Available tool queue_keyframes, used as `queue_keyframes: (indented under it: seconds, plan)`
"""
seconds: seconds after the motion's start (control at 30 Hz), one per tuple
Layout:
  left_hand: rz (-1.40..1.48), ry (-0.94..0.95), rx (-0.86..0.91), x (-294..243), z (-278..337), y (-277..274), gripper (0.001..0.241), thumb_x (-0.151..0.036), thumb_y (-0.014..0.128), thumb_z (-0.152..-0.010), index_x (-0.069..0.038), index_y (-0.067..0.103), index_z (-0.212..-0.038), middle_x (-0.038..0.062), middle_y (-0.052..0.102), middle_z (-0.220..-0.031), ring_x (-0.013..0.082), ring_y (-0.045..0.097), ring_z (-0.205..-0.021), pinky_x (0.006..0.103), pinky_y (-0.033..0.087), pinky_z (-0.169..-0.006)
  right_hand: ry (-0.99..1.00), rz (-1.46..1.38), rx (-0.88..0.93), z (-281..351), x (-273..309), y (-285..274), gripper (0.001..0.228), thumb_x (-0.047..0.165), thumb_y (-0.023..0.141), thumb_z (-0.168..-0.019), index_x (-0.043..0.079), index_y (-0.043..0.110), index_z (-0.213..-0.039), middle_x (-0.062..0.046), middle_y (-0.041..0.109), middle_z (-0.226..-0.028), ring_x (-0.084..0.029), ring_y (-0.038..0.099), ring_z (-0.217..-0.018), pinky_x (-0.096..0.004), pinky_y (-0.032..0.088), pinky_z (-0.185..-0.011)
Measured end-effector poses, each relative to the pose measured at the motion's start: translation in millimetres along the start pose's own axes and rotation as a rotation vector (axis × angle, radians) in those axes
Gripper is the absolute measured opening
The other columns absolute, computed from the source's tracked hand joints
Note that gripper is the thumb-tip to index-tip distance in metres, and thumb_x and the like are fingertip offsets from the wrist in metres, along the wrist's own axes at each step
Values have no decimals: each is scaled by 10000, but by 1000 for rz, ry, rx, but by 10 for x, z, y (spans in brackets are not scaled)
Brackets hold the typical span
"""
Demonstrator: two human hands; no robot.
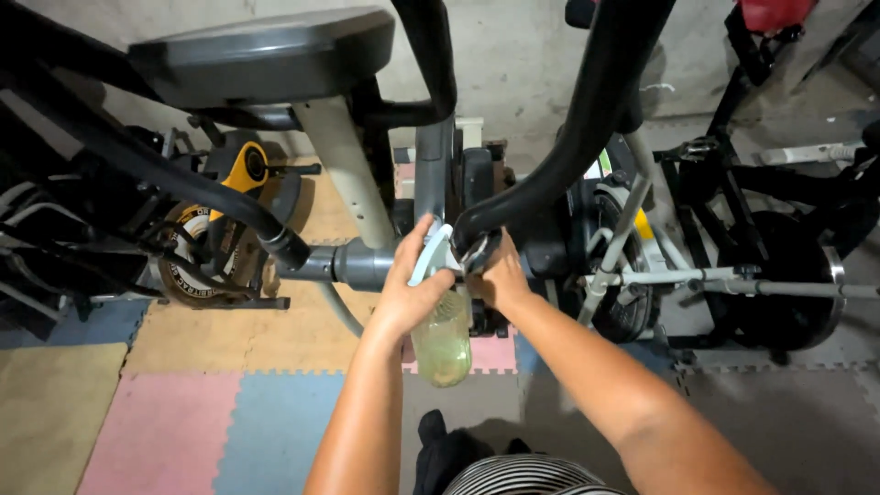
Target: The recorder sprays a cleaning solution and wipes down various parts of an elliptical machine.
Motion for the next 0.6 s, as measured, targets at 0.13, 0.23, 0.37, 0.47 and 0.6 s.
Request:
queue_keyframes:
  seconds: [0.13, 0.23, 0.37, 0.47, 0.6]
  plan:
    - [0, -43, 22, 216, 19, -18, 833, -149, 684, -755, -78, 419, -1542, 182, 499, -1495, 302, 473, -1417, 373, 363, -1159, 21, 130, 40, 517, -778, 455, 460, 195, 721, -744, 10, 654, -1160, -256, 618, -1219, -430, 549, -1143, -469, 423, -973]
    - [-21, -79, 29, 352, -50, -77, 841, -158, 678, -747, -95, 421, -1546, 186, 504, -1490, 304, 483, -1407, 373, 369, -1156, 405, -133, 134, 839, -1324, 598, 269, 202, 687, -917, 44, 687, -1135, -163, 675, -1144, -341, 601, -1088, -441, 436, -942]
    - [-35, -170, 72, 452, -210, -126, 842, -176, 666, -748, -131, 417, -1551, 186, 492, -1486, 313, 504, -1375, 375, 392, -1142, 636, -649, -186, 771, -761, -280, 260, 257, 675, -1036, 1, 706, -1066, -111, 673, -975, -190, 609, -884, -362, 487, -754]
    - [-44, -46, 141, 532, -424, -89, 855, -154, 679, -750, -122, 404, -1559, 195, 464, -1532, 325, 432, -1449, 388, 333, -1180, 230, -12, -359, -137, 440, -1321, 470, 296, 823, -890, 50, 581, -1209, -119, 653, -1170, -249, 638, -1138, -354, 497, -994]
    - [-23, -10, 224, 503, -621, -161, 845, -141, 684, -759, -120, 402, -1556, 198, 439, -1557, 333, 382, -1483, 399, 301, -1192, 139, 639, -283, -561, 979, -1364, 701, 386, 875, -642, 106, 601, -1224, -146, 649, -1195, -325, 569, -1200, -489, 436, -994]
Point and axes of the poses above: each hand's wrist, its own z-axis away from the middle knuckle, its own y-axis out of the palm, x = y × z, the point moved 9 cm from there along -z, towards the middle knuckle
